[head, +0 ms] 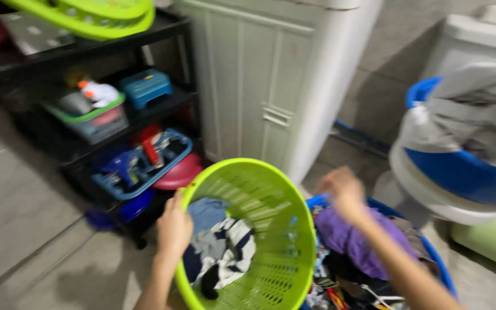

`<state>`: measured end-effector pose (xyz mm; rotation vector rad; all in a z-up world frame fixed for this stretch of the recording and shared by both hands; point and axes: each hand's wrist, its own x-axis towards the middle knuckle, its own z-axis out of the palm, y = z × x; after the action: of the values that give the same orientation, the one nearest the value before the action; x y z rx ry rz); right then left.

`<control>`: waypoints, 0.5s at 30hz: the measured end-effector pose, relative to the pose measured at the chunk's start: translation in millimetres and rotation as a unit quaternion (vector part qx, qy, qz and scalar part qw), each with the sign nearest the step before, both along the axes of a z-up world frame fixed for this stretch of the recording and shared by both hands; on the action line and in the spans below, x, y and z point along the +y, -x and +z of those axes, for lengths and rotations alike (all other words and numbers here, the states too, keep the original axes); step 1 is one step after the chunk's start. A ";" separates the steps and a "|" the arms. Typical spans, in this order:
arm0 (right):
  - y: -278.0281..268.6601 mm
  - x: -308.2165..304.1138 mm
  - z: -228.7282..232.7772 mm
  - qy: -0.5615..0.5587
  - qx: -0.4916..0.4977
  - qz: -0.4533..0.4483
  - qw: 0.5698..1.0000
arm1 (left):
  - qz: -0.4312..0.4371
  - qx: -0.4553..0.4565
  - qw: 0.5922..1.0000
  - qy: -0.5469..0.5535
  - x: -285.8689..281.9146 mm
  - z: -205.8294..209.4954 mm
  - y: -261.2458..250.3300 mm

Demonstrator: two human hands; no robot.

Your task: Sorting and transferring various items of clothing from multiple bins into a single laundry basket.

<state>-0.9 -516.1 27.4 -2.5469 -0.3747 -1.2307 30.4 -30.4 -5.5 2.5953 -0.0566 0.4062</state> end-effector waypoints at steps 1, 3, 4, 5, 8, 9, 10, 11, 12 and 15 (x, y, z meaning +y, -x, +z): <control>-14.7 31.5 -62.1 -0.109 0.151 0.144 0.972 | 0.009 -0.028 1.000 -0.007 -0.6 -7.2 -0.5; -26.3 94.6 -155.3 -0.213 0.300 0.285 0.885 | 0.023 -0.051 0.998 -0.019 -1.0 -12.4 4.9; -26.7 123.9 -189.3 -0.097 0.409 0.212 0.882 | 0.019 -0.053 0.998 -0.017 -0.7 -10.4 10.8; -31.9 151.6 -220.2 0.024 0.500 0.131 0.855 | 0.014 -0.060 0.998 -0.013 -2.3 -6.5 11.8; 7.6 230.9 -216.3 0.276 0.435 -0.006 0.857 | 0.032 -0.052 0.998 -0.027 -4.7 0.7 27.5; 2.1 242.7 -223.2 0.276 0.435 -0.004 0.857 | 0.033 -0.051 0.998 -0.027 -3.5 5.4 31.5; -3.2 254.6 -230.0 0.177 0.492 -0.041 0.851 | 0.033 -0.040 0.998 -0.029 -2.3 10.3 35.4; -8.7 266.3 -236.0 0.074 0.542 -0.078 0.834 | 0.032 -0.031 0.999 -0.032 -1.5 16.2 39.0; -33.5 252.9 -260.0 0.073 0.541 -0.078 0.834 | 0.032 -0.031 0.998 -0.033 2.4 15.6 35.0; -76.1 204.2 -271.1 0.060 0.456 -0.050 0.887 | 0.041 -0.022 0.999 -0.017 9.4 4.0 29.4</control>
<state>75.2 -311.9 -243.8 -2.9152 -0.0923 0.0727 1.0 -21.0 -1.5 2.6295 0.0283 0.4972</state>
